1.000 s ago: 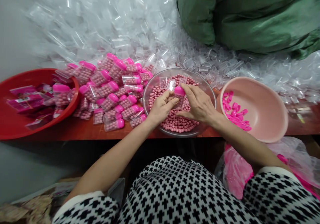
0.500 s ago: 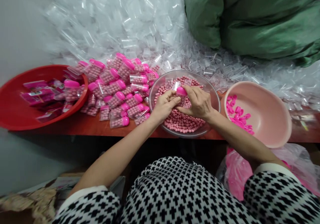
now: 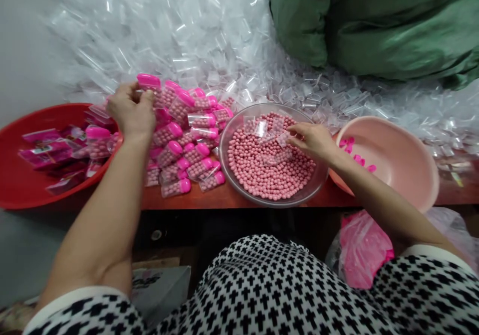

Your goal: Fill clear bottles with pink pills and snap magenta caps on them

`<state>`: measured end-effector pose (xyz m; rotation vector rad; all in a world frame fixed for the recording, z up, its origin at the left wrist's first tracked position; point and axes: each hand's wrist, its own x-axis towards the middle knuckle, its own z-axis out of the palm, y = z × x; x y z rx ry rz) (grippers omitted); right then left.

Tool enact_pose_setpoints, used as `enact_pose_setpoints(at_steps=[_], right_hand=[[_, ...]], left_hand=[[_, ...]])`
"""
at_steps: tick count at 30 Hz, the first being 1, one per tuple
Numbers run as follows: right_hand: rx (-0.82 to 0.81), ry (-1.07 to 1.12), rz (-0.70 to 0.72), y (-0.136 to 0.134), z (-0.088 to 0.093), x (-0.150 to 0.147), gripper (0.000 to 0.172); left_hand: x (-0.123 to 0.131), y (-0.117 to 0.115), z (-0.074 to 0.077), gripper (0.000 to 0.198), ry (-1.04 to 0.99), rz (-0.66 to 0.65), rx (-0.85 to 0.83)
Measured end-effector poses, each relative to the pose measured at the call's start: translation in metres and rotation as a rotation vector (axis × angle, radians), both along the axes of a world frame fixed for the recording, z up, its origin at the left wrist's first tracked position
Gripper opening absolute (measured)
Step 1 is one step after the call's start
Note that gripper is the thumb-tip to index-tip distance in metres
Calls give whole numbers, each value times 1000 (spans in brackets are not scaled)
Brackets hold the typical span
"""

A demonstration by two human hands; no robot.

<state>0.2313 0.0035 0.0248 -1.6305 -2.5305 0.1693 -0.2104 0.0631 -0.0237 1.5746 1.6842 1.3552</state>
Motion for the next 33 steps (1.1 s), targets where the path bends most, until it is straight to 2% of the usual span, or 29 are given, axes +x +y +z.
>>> enact_pose_setpoints(at_steps=[3,6,9,12,15,17,20,22,25,28,30,33], right_hand=[[-29,-67,58,-2,-1,-17,32],[-84,-140,154,-5,5,-30,29],[-184,-197,314,-11,7,-34,28],[-201,-297,402,-18,0,-36,30],[-198,-367,441,-22,-11,-45,23],[-203,-383,487,-23,-17,-55,24],[-193,-391,602,-24,-24,-76,29],[-208,-360,647,-24,-27,-88,29],[-287,-214,518,-22,-26,-92,23],[-444,158,324,-19,-20,-76,9],[-595,544,247,-18,-17,-62,17],[-739,1035,157,-19,-15,-45,37]], left_hand=[[-17,13,-3,50,110,266,42],[-16,12,-4,53,259,331,-18],[-4,0,-3,57,330,312,24],[23,-18,3,51,286,211,110],[67,-38,14,45,144,45,190],[98,-50,21,44,58,-67,242],[133,-64,29,42,-84,-205,217],[144,-71,31,41,-167,-249,170],[146,-80,33,37,-186,-222,157],[147,-91,35,35,-175,-218,139],[153,-99,36,38,-206,-290,71],[173,-106,36,52,-324,-516,-107]])
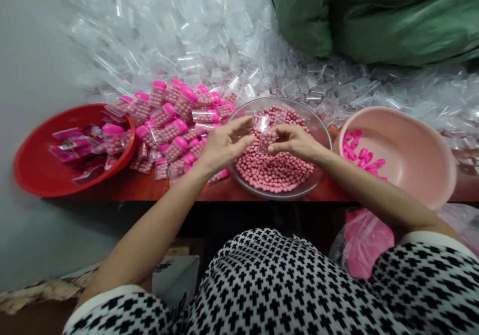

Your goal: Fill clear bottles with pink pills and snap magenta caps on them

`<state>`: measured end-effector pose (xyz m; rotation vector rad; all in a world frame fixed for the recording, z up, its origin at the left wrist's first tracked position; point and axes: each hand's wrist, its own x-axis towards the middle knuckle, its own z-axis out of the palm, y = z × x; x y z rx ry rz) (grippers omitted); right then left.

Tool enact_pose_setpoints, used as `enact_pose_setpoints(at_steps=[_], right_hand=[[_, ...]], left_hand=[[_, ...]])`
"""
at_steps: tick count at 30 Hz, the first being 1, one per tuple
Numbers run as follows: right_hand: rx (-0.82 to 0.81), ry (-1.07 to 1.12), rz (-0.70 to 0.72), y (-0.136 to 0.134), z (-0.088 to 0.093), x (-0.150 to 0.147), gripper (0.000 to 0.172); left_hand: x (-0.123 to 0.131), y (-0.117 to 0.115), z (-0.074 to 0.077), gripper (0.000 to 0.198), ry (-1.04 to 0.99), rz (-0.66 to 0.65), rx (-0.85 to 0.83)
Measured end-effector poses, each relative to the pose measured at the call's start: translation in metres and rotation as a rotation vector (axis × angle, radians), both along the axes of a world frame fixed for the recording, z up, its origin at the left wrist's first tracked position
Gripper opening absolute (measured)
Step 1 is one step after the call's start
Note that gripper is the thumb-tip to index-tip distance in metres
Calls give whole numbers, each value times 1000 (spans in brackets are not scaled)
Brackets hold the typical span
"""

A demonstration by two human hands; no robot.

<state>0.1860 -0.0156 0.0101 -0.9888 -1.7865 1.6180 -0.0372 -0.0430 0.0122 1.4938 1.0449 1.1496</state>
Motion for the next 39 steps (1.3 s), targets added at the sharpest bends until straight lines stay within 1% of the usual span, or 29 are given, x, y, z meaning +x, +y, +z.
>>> enact_pose_setpoints(at_steps=[1,2,3,6,8,9,11,13,15,19,23,26,28,31,34,36,39], right_hand=[[-18,74,-35,-1,1,4,44],[3,113,-63,-2,1,7,49],[52,125,-79,-3,3,10,53],[246,64,-70,-3,9,20,61],[341,-7,-13,-1,17,29,63],[378,-51,32,1,21,33,61],[460,-147,115,3,28,39,50],[548,-230,162,5,34,41,39],[599,-263,192,6,37,40,33],[576,-282,252,8,38,37,31],[525,-309,251,8,37,39,26],[466,-301,245,9,33,39,27],[457,-310,236,9,29,38,27],[540,-341,240,7,23,35,22],[611,-344,263,5,14,33,18],[617,-347,244,3,8,34,12],[568,-370,191,1,1,35,10]], left_hand=[[8,-1,-1,55,-43,-85,-57],[16,-2,-2,55,-90,-149,-104],[23,-1,-4,54,-136,-183,-136],[37,1,-8,51,-234,-174,-178],[41,2,-11,51,-253,-183,-196],[42,3,-11,51,-252,-202,-208],[43,3,-13,51,-245,-231,-228],[42,3,-14,50,-225,-232,-240],[41,4,-15,51,-191,-222,-240],[39,5,-18,52,-130,-234,-227],[39,6,-22,53,-129,-229,-215],[40,8,-25,47,-96,-212,-144],[39,9,-26,42,-54,-201,-91],[37,8,-24,39,66,-194,-41],[34,7,-23,42,246,-164,-20],[33,8,-25,45,334,-136,-7],[32,12,-30,51,381,-131,-12]])
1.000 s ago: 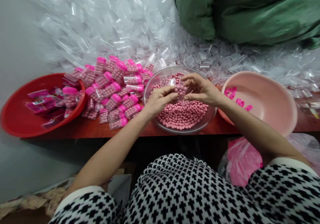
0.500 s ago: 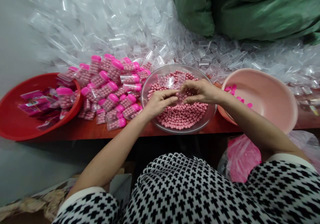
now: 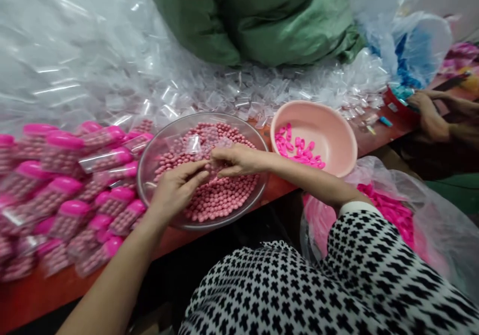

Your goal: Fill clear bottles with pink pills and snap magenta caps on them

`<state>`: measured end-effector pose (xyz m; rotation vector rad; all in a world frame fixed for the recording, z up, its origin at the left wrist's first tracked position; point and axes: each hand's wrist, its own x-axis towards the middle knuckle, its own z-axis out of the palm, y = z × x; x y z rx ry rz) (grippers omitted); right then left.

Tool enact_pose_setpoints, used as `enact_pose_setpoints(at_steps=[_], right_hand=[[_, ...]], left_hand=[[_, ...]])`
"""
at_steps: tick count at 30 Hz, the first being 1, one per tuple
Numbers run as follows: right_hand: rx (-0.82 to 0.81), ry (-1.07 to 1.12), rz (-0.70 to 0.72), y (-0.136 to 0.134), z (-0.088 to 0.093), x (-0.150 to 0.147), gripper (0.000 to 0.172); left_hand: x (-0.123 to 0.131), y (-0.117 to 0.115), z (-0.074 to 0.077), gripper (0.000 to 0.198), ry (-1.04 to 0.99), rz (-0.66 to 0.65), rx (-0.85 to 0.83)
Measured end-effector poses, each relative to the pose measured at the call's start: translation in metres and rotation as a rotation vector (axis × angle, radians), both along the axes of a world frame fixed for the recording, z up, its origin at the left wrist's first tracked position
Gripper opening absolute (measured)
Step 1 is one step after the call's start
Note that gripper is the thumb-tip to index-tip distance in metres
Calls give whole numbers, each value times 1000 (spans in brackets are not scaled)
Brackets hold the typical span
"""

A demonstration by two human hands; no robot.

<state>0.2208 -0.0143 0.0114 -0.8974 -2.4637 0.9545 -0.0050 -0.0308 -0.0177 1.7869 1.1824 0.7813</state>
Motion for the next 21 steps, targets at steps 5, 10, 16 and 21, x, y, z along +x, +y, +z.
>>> enact_pose_setpoints(at_steps=[5,10,16,21], right_hand=[[-69,-47,-57,-6,-2,-2,9],[41,-257,-118,-19,1,-1,12],[275,-295,-602,-27,20,65,25],[248,-808,-880,-14,9,167,35]], left_hand=[[1,2,-3,51,40,-8,-5],[3,-1,4,48,37,42,-30],[8,-5,15,63,-320,166,-422],[11,-6,24,39,-619,170,-561]])
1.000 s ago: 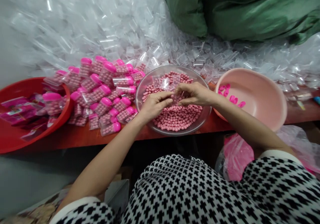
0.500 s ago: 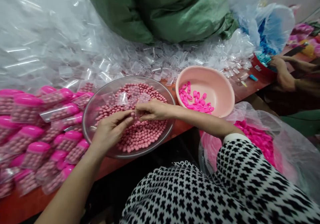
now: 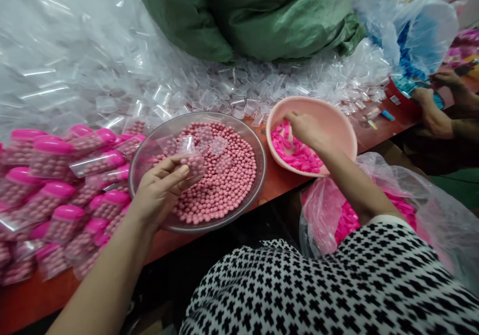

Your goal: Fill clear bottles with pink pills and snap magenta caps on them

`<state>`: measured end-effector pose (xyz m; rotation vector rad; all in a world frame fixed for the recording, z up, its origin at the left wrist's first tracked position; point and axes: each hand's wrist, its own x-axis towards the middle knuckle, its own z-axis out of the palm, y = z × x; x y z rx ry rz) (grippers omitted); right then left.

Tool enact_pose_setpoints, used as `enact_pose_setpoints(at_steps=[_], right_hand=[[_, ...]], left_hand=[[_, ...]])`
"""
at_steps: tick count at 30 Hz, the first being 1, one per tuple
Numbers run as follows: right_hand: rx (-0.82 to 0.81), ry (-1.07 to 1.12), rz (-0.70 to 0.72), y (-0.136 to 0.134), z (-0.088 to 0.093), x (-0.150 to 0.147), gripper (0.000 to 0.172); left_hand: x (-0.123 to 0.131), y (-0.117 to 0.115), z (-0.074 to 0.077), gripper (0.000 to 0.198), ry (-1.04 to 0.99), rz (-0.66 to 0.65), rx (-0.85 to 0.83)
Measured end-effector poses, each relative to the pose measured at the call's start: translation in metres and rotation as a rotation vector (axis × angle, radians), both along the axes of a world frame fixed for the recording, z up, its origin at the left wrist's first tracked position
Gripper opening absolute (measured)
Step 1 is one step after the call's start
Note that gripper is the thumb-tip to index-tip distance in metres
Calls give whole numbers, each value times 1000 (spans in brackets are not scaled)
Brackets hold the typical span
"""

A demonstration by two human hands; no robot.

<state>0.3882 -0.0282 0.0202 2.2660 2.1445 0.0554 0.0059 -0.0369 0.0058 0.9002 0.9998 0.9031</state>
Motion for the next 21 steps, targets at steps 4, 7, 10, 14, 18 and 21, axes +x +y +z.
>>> enact_pose_setpoints(at_steps=[4,7,10,14,18,21], right_hand=[[-180,-91,438,6,-26,48,34],[-185,-82,465,9,-40,61,31],[-114,-72,334,9,-47,68,25],[4,-61,158,5,-35,65,15],[412,300,74,-11,1,5,27],[417,706,322,-23,22,-73,26]], left_hand=[[-1,-1,2,35,-25,-7,-12],[-1,-5,2,40,-55,-31,-14],[-1,-9,-1,45,-84,-63,19],[-1,-10,-13,54,-54,-98,151],[-1,-9,-21,58,59,-127,324],[0,-10,-23,49,203,-140,462]])
